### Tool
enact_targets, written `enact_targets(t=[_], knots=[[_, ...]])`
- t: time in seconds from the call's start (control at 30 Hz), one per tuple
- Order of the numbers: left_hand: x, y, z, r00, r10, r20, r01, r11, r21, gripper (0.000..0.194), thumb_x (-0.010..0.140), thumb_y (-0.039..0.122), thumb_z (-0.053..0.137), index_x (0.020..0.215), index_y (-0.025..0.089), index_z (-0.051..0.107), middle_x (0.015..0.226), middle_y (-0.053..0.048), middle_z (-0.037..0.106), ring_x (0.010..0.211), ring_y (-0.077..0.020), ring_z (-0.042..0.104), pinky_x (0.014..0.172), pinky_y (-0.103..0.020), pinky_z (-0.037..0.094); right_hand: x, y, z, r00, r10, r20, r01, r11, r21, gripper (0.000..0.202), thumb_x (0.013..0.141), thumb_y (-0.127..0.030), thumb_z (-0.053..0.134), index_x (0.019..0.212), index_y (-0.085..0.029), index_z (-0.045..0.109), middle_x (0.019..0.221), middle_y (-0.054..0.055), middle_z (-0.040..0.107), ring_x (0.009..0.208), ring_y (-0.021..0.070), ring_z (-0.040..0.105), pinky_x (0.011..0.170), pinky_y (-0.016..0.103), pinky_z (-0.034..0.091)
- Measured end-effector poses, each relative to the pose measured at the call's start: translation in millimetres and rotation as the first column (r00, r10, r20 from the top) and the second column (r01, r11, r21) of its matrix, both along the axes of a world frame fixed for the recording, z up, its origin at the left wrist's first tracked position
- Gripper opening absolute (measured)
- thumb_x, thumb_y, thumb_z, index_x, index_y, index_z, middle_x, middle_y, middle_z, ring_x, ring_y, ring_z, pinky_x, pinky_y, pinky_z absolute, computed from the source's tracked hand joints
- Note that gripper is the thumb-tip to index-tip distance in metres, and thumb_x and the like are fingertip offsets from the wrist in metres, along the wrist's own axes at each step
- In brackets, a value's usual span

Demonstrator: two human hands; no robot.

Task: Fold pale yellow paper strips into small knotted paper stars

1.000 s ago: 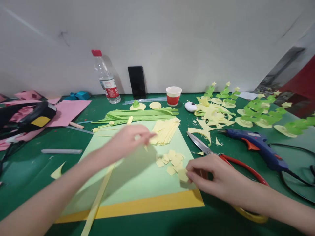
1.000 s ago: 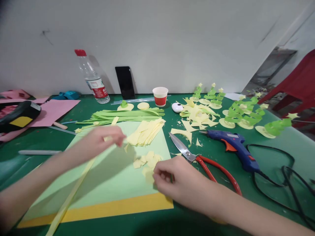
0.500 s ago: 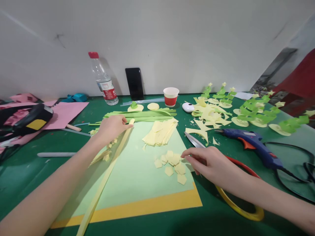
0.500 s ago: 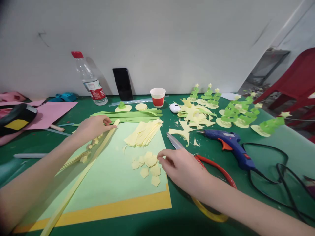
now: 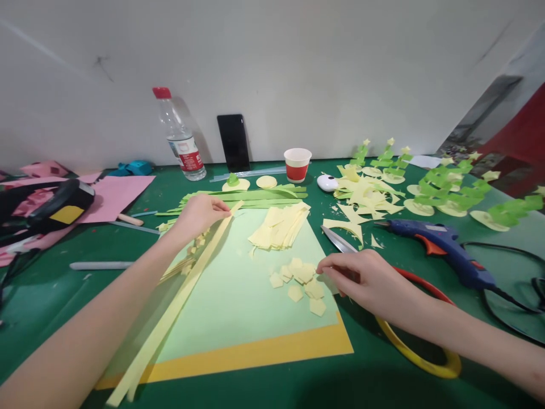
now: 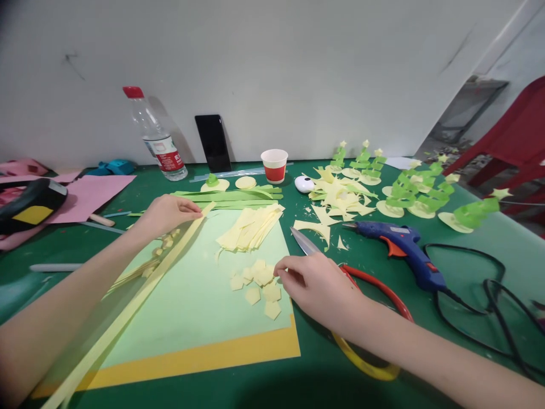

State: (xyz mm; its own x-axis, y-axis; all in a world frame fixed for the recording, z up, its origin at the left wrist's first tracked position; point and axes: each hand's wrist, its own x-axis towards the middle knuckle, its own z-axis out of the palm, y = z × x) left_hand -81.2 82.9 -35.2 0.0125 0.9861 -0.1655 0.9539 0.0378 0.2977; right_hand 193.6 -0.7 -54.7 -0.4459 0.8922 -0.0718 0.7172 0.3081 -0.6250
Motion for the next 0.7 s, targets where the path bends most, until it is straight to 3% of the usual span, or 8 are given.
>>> enact_targets(t=[0.3, 0.7], knots=[[3.2, 6.9, 0.4, 0.994, 0.087, 0.065, -0.085, 0.996, -0.035, 0.027, 0.088, 0.029, 0.053, 0.112, 0.016, 0.055, 0.114, -0.008, 0.057, 0.095, -0.0222, 0.059, 0.079, -0.040, 0.051, 1.0, 1.4, -3.8, 1.000, 0.010, -0.011, -0.009, 0.999, 0.039, 0.030, 0.085, -0.027, 0.039, 0.080, -0.018, 0.067, 0.053, 0.000, 0.056, 0.042, 0.0106, 0.040, 0.041, 0.023, 0.030], [11.5, 5.7, -3.7, 0.996, 0.068, 0.061, -0.063, 0.995, -0.075, 0.026, 0.088, 0.030, 0.053, 0.109, 0.016, 0.056, 0.113, -0.007, 0.057, 0.095, -0.0226, 0.059, 0.080, -0.040, 0.051, 2.1, 3.0, -6.3, 0.999, 0.028, -0.041, -0.026, 0.997, 0.066, 0.030, 0.085, -0.028, 0.040, 0.077, -0.018, 0.066, 0.050, -0.002, 0.054, 0.040, 0.0088, 0.037, 0.039, 0.023, 0.028]])
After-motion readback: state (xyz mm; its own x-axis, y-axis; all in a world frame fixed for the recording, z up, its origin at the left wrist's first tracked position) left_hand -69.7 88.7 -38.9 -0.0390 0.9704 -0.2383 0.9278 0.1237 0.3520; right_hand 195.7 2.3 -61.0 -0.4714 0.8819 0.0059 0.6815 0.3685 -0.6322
